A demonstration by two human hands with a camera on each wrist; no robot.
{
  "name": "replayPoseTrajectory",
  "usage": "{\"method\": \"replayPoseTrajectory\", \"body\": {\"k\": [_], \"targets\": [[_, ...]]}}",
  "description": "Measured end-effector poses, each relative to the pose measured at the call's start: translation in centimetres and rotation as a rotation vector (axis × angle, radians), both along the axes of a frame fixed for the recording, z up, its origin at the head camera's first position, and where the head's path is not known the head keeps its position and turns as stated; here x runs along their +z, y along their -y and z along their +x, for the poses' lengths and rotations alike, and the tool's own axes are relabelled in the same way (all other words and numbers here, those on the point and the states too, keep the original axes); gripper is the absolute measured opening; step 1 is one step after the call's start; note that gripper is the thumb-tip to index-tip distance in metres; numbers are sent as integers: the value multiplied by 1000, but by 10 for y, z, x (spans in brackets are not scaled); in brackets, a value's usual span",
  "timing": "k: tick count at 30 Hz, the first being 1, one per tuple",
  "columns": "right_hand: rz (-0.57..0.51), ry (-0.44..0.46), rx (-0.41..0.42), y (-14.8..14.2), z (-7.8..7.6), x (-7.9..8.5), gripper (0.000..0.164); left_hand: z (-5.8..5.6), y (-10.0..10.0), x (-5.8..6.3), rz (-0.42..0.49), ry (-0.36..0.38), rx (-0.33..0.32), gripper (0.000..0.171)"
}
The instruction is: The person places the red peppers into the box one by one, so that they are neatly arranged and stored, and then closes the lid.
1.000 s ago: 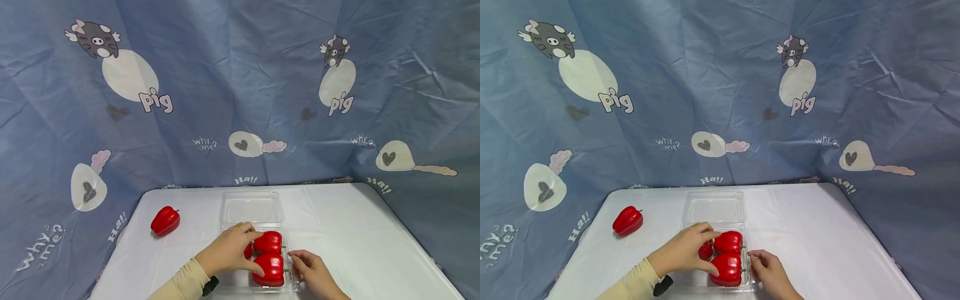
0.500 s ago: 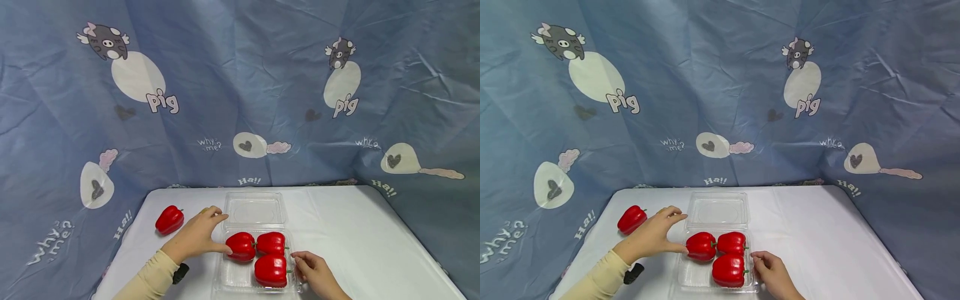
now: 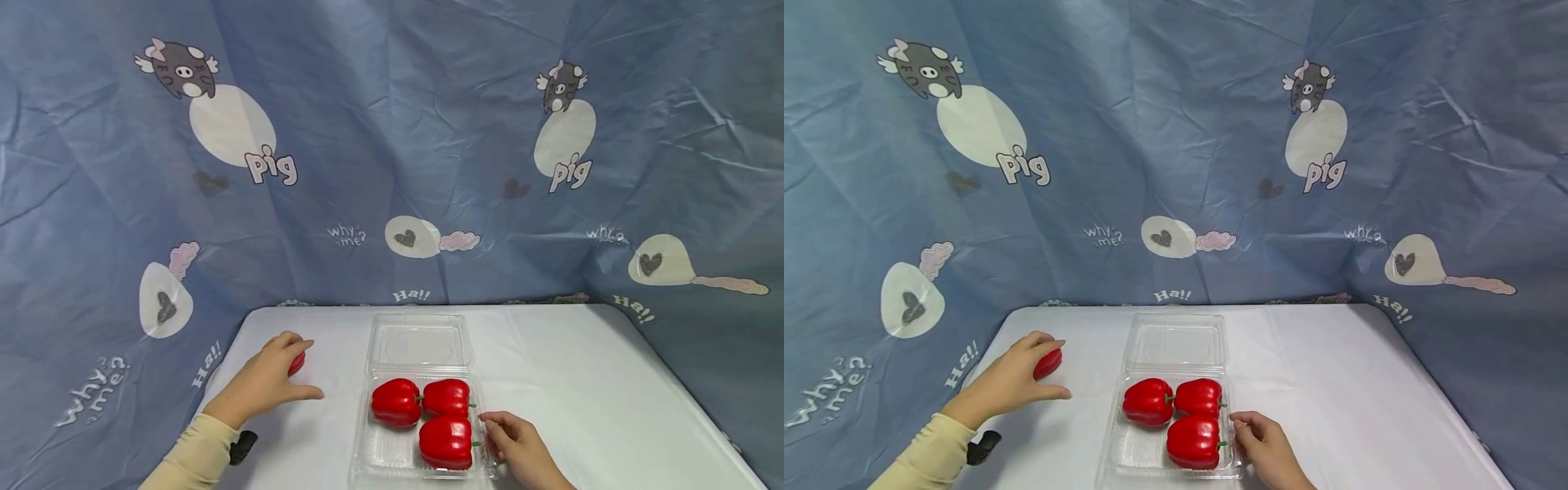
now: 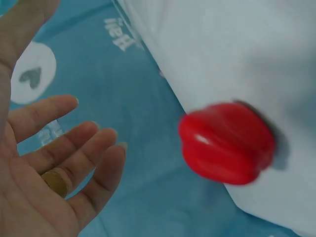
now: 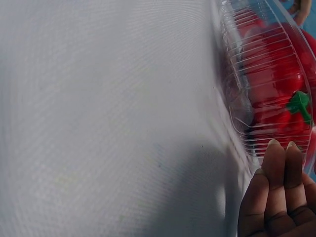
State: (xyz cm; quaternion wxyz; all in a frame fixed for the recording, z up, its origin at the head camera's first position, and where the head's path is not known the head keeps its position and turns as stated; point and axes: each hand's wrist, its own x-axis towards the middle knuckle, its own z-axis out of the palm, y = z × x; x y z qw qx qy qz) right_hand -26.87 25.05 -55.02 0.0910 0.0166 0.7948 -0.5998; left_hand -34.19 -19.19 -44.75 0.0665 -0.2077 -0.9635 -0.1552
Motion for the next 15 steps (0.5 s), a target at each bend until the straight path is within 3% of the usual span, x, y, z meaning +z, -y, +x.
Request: {"method": "replayPoseTrajectory", "body": {"k": [5, 15], "targets": [[5, -6, -4, -2, 0, 1, 35, 1, 18, -2, 35, 15, 65, 99], [-7, 5, 0, -3, 0, -2, 37, -4, 35, -7, 81, 44, 147, 98]]}}
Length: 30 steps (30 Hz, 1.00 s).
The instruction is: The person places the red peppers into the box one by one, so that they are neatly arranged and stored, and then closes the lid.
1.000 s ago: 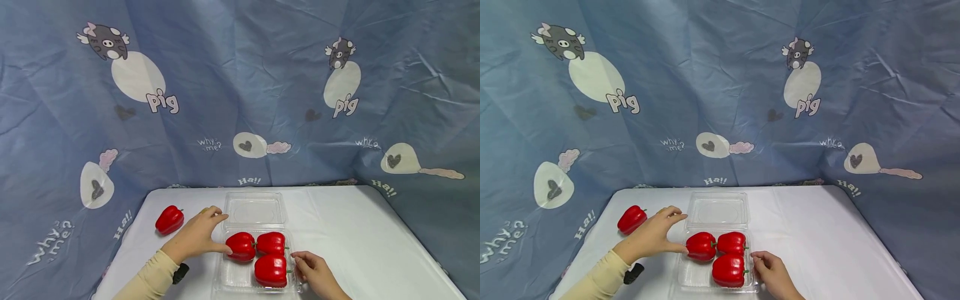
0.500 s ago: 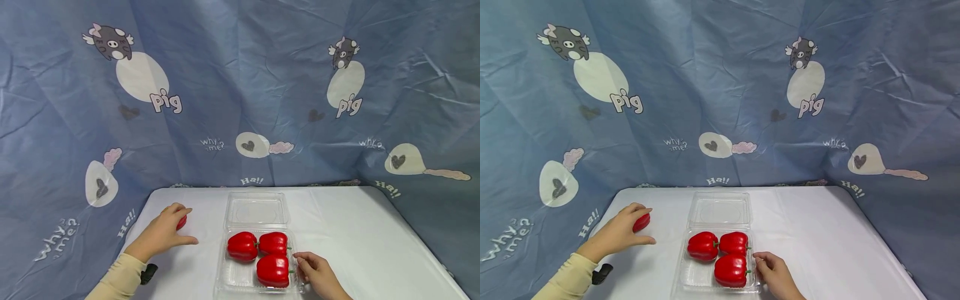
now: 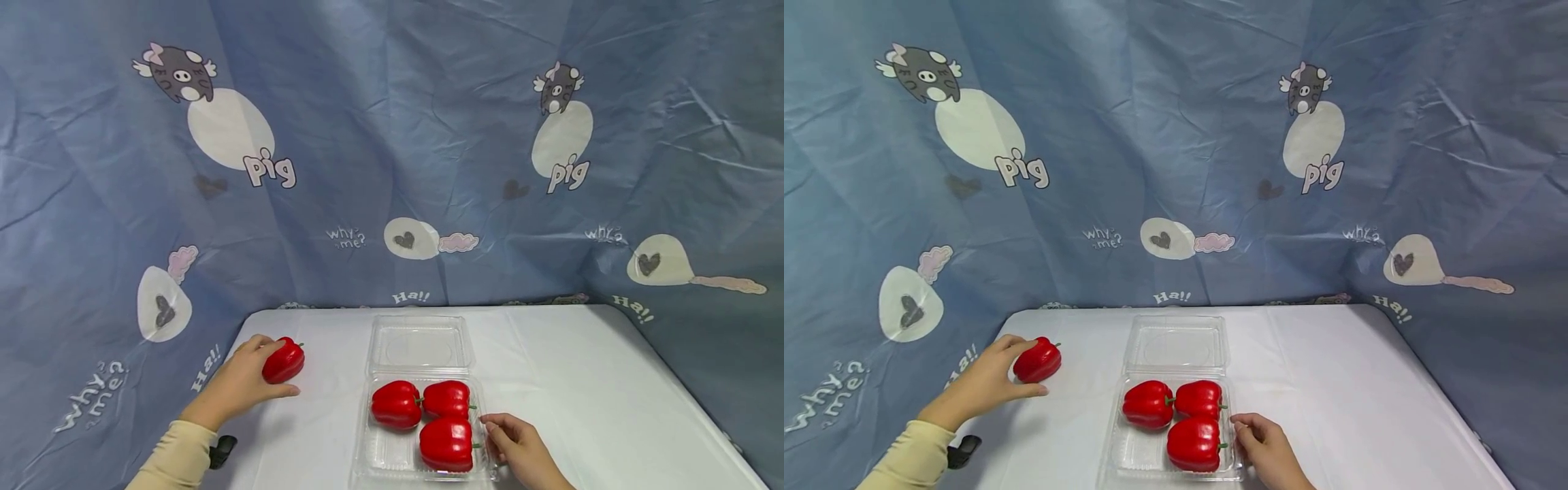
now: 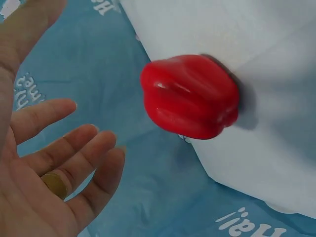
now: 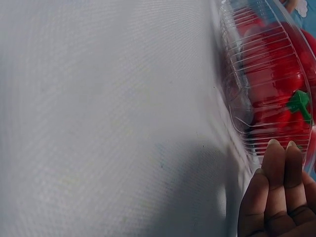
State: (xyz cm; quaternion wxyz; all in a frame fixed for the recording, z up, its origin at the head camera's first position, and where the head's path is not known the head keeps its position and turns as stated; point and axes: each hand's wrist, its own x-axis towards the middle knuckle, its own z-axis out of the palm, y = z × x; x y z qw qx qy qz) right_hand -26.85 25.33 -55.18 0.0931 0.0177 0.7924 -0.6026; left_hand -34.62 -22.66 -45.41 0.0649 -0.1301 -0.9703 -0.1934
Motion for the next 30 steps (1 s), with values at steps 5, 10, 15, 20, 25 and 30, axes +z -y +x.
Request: {"method": "replayPoseTrajectory", "body": {"k": [5, 10, 15, 20, 25, 30], "targets": [[-7, -4, 5, 0, 0, -2, 36, -6, 5, -6, -3, 47, 32, 101], [-11, -1, -4, 1, 0, -2, 37, -13, 9, -15, -8, 68, 38, 102], [-12, -11, -1, 2, -1, -2, 36, -22, 14, -25, -18, 70, 37, 102], [-11, -7, -6, 2, -1, -2, 36, -33, 17, -36, -20, 112, 40, 104], [0, -4, -21, 2, -1, -2, 37, -44, 21, -48, -50, 123, 39, 108], [4, -3, -29, 3, -1, -2, 38, -53, 20, -55, -53, 95, 30, 99]]}}
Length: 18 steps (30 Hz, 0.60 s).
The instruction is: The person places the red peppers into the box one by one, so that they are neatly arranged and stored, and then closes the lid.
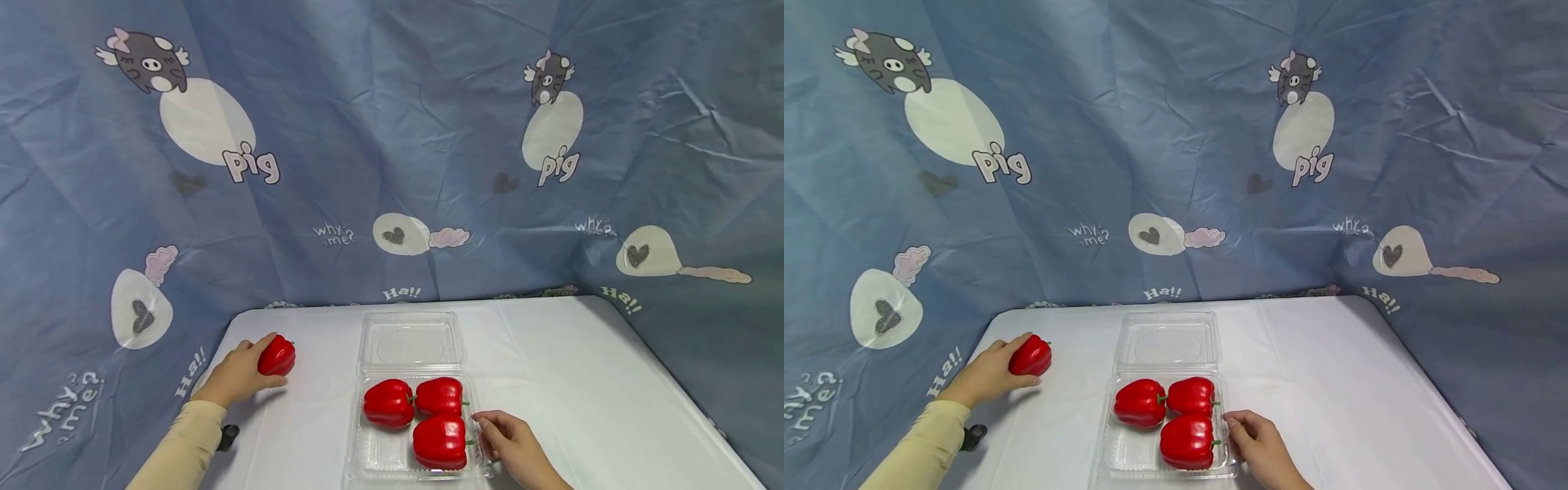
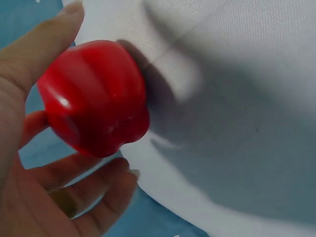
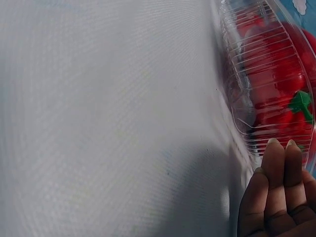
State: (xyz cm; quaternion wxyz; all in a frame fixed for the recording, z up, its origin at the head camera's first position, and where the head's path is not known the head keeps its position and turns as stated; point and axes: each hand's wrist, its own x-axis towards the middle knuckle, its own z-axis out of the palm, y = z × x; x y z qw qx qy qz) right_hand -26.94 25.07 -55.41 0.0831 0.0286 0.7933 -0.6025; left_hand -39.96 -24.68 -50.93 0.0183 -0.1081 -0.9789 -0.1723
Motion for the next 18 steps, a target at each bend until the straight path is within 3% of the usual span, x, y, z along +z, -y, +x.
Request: {"method": "replayPoseTrajectory", "body": {"k": [6, 14, 18], "targets": [[-33, 3, 13, 0, -1, -1, 35, -5, -2, -2, 0, -32, 8, 79], [-49, 8, 24, 0, 1, 0, 36, -3, 0, -4, 21, -26, 15, 76], [-42, 10, 18, 0, 1, 0, 35, 1, -1, 2, 15, -6, 1, 75]]}}
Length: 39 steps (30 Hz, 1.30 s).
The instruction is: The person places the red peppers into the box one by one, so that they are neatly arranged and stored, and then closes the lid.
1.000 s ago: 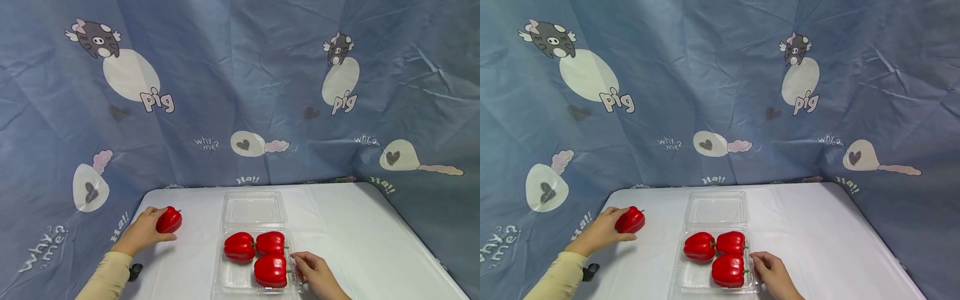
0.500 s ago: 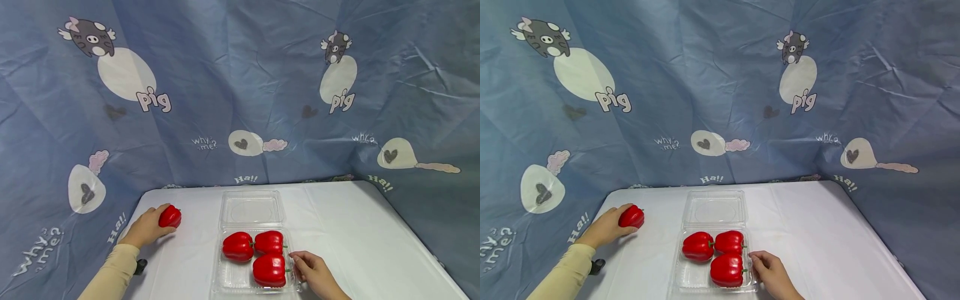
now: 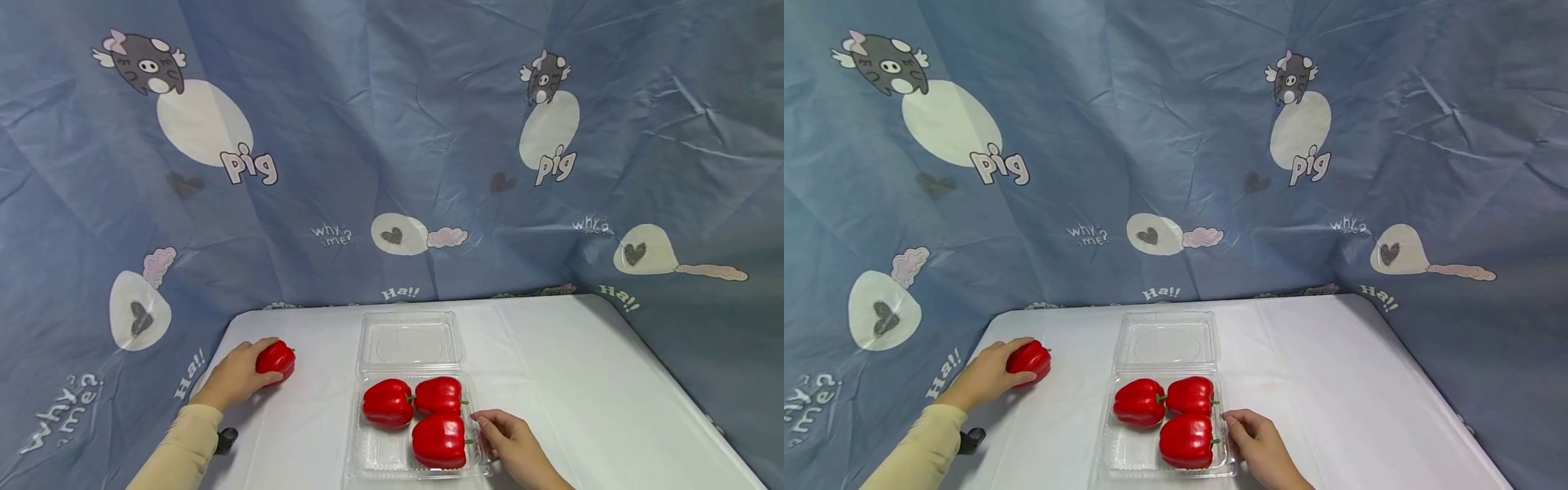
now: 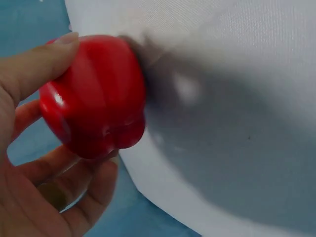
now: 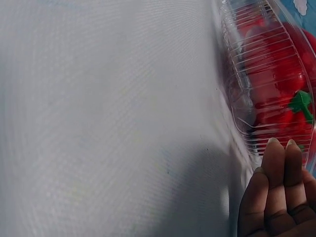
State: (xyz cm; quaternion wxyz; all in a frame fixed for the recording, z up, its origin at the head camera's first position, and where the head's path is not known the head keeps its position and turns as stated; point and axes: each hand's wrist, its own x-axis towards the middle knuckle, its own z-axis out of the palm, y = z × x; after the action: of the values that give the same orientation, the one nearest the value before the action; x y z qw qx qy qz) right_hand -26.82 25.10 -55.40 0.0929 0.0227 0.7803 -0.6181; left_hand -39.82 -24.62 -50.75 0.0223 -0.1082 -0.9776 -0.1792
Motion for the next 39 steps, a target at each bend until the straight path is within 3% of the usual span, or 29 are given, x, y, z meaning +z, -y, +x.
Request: {"method": "replayPoseTrajectory", "body": {"k": [4, 9, 20, 27, 32, 39], "targets": [[-4, 6, -1, 0, 0, 0, 35, 9, -5, 10, -10, 22, -18, 74], [-28, -4, 8, 0, 1, 1, 36, 19, -12, 22, 3, -22, -60, 72], [-24, -6, 9, -1, -3, -3, 33, 45, -48, 69, 72, -113, -214, 69], [-29, -7, 11, 0, -1, 0, 34, 61, -71, 90, 75, -130, -272, 67], [-18, -15, 10, 1, 0, 3, 35, 69, -83, 95, 71, -115, -306, 67], [-11, -21, 11, 0, -1, 1, 35, 78, -104, 88, 84, -91, -410, 68]]}}
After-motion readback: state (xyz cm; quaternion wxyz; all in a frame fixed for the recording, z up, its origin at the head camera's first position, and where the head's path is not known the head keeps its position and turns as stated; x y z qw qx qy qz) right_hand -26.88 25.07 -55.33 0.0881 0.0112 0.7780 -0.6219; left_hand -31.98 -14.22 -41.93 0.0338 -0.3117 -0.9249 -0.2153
